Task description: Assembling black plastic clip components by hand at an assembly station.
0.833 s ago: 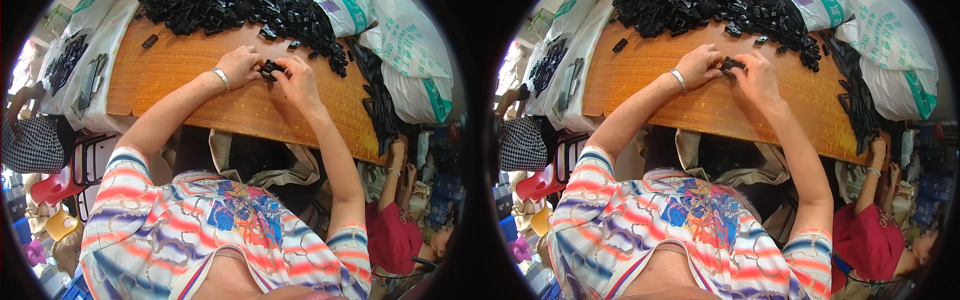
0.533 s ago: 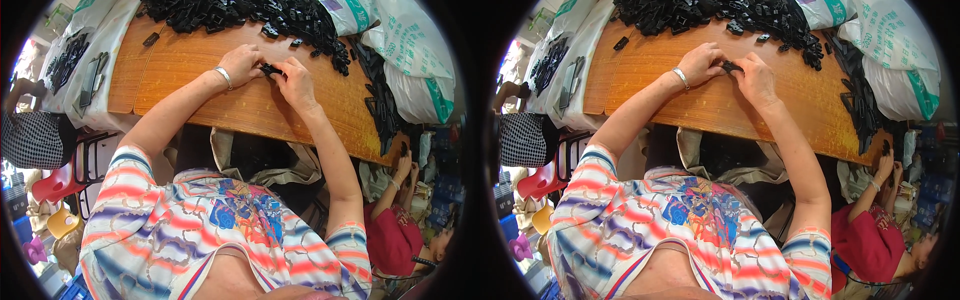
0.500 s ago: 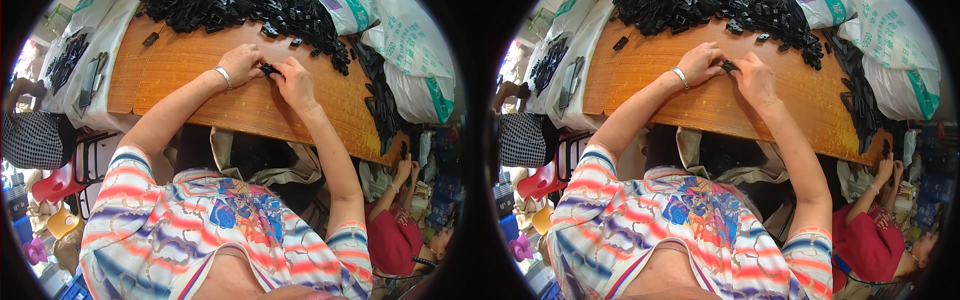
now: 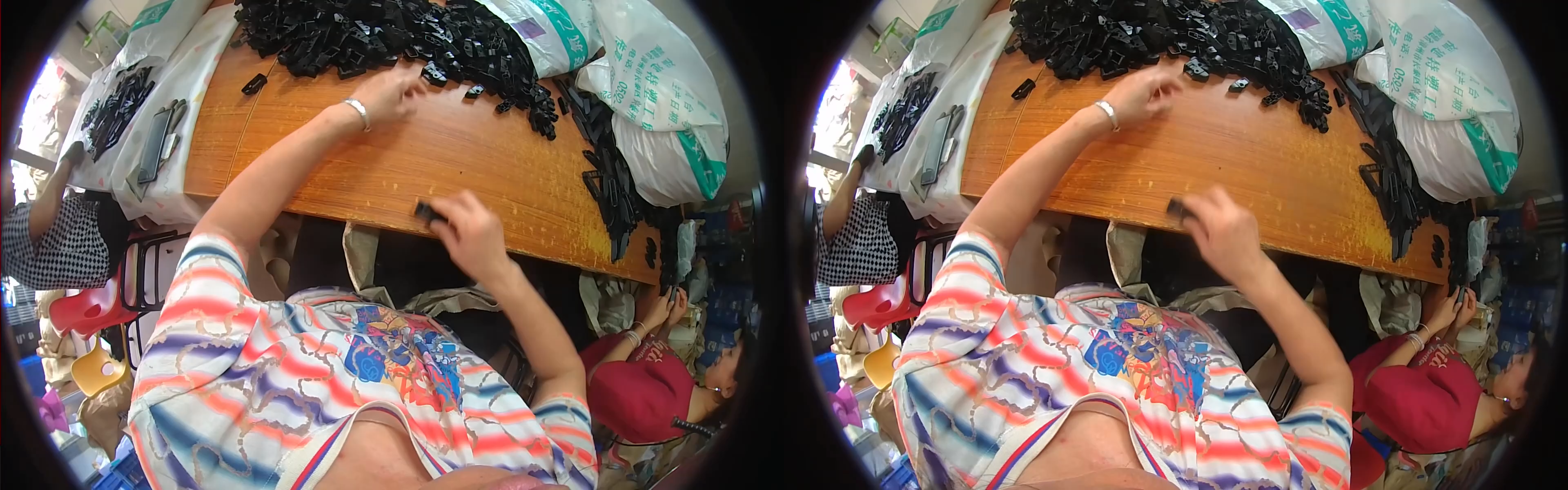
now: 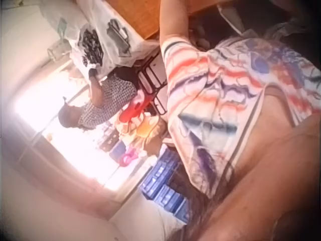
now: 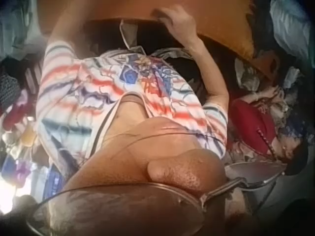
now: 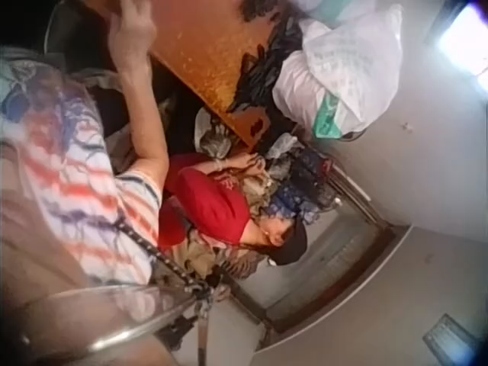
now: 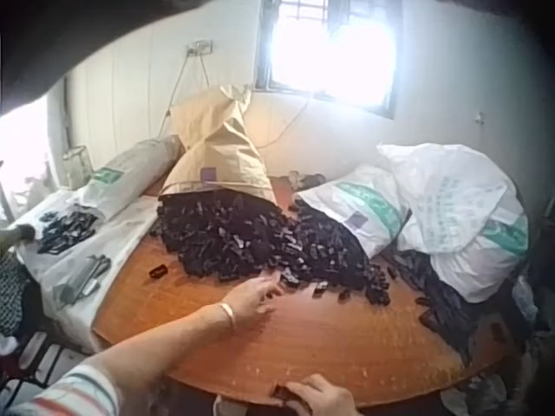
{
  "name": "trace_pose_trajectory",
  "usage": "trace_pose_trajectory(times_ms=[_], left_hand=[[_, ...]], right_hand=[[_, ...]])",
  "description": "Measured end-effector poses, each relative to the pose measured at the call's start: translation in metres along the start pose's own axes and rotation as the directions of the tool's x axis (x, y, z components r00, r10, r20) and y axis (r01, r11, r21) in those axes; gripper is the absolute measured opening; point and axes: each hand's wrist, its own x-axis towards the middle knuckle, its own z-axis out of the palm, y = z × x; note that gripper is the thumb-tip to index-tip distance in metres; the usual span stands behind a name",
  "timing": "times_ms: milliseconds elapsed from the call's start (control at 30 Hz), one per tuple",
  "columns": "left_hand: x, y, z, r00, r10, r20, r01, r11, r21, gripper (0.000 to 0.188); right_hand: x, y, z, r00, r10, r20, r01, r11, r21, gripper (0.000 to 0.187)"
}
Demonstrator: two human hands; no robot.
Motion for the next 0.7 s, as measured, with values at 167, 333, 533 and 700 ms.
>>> trace_pose_trajectory(times_ms=[167,333,533,700], left_hand=[[0.039,-0.015,0.017,0.970,0.099,-0.220,-0.032,0.958,0.286,0.037],[0.055,-0.024,0.026,0.977,0.071,-0.203,-0.002,0.946,0.324,0.024],[0.031,-0.010,0.029,0.982,0.030,-0.184,-0.022,0.999,0.050,0.020],[0.011,0.000,0.027,0.973,0.160,-0.164,-0.153,0.987,0.053,0.019]], right_hand=[[-0.045,-0.018,0.005,0.988,-0.069,0.137,0.066,0.997,0.025,0.030],[0.003,0.012,-0.017,0.999,-0.046,-0.001,0.046,0.999,0.018,0.016],[0.107,0.114,-0.015,0.969,-0.033,-0.243,-0.036,0.960,-0.277,0.012],[0.157,0.140,-0.012,0.988,-0.116,-0.103,0.040,0.832,-0.553,0.016]])
